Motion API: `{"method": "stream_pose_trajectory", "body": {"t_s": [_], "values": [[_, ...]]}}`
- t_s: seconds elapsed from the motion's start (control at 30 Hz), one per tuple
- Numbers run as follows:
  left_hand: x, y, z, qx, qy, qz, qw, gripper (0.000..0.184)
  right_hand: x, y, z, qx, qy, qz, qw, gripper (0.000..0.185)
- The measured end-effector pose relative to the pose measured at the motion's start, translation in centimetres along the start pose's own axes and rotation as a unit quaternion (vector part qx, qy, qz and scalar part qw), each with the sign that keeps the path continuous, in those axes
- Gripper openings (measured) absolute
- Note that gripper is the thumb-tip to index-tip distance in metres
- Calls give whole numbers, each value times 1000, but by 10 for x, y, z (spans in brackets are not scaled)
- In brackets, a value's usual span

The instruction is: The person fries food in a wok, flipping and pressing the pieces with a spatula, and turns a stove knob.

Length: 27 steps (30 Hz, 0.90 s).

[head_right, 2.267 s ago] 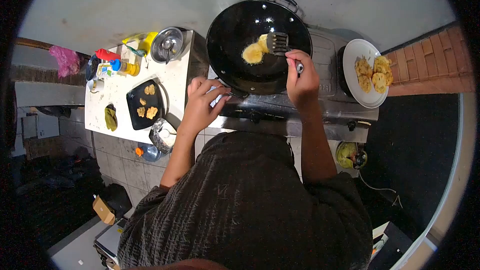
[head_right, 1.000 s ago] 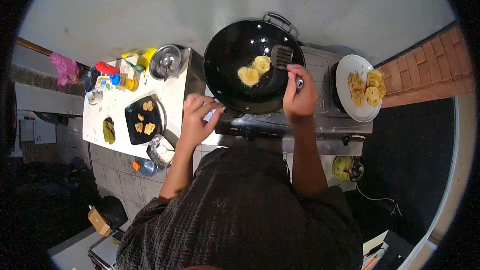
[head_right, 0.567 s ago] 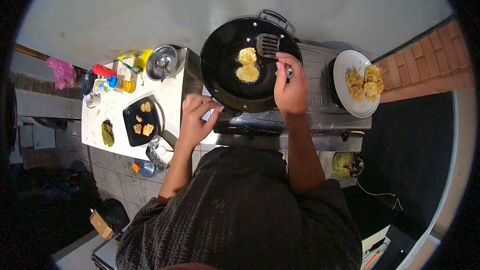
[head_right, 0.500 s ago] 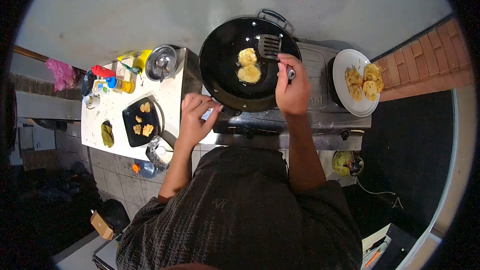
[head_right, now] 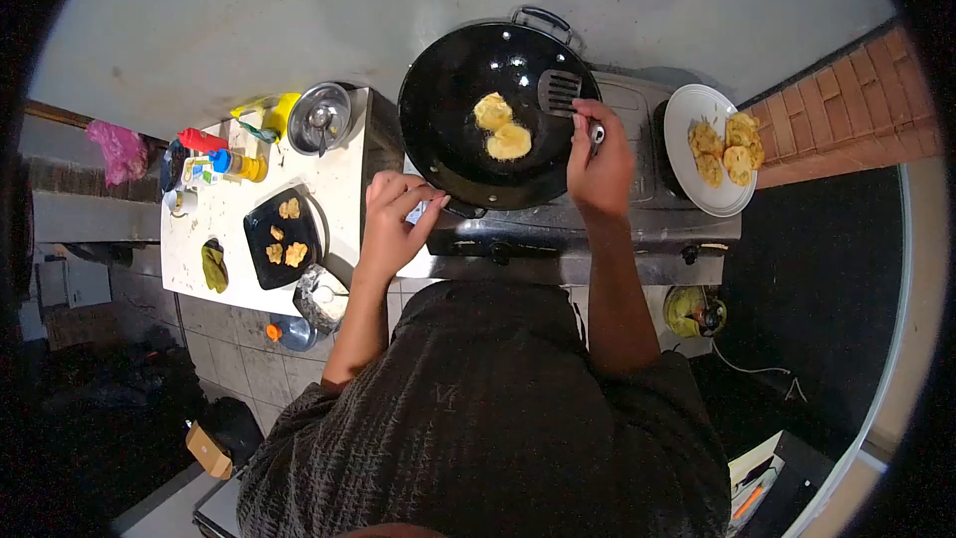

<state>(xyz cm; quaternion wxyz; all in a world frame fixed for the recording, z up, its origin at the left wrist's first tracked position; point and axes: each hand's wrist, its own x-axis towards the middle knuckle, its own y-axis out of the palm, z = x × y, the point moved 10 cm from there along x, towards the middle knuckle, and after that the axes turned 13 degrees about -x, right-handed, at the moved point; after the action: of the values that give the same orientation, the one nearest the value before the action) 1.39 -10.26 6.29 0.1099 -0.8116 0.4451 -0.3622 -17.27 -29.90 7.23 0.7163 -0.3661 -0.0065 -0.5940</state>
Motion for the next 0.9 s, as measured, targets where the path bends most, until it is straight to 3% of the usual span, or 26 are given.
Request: {"method": "stream_pose_trajectory", "body": {"t_s": [0.43,0.5,0.7,0.9], "values": [[-4,7,-6,15,-17,14,1000,11,15,29,-27,74,46,23,996,14],[-6,7,-7,16,-20,14,1000,11,17,33,-34,53,104,45,992,16],[-9,6,-9,16,-37,4,999,11,33,31,-36,81,50,3,995,17],[-14,5,-7,20,-52,-6,998,13,50,10,-12,12,9,13,1000,17]]}}
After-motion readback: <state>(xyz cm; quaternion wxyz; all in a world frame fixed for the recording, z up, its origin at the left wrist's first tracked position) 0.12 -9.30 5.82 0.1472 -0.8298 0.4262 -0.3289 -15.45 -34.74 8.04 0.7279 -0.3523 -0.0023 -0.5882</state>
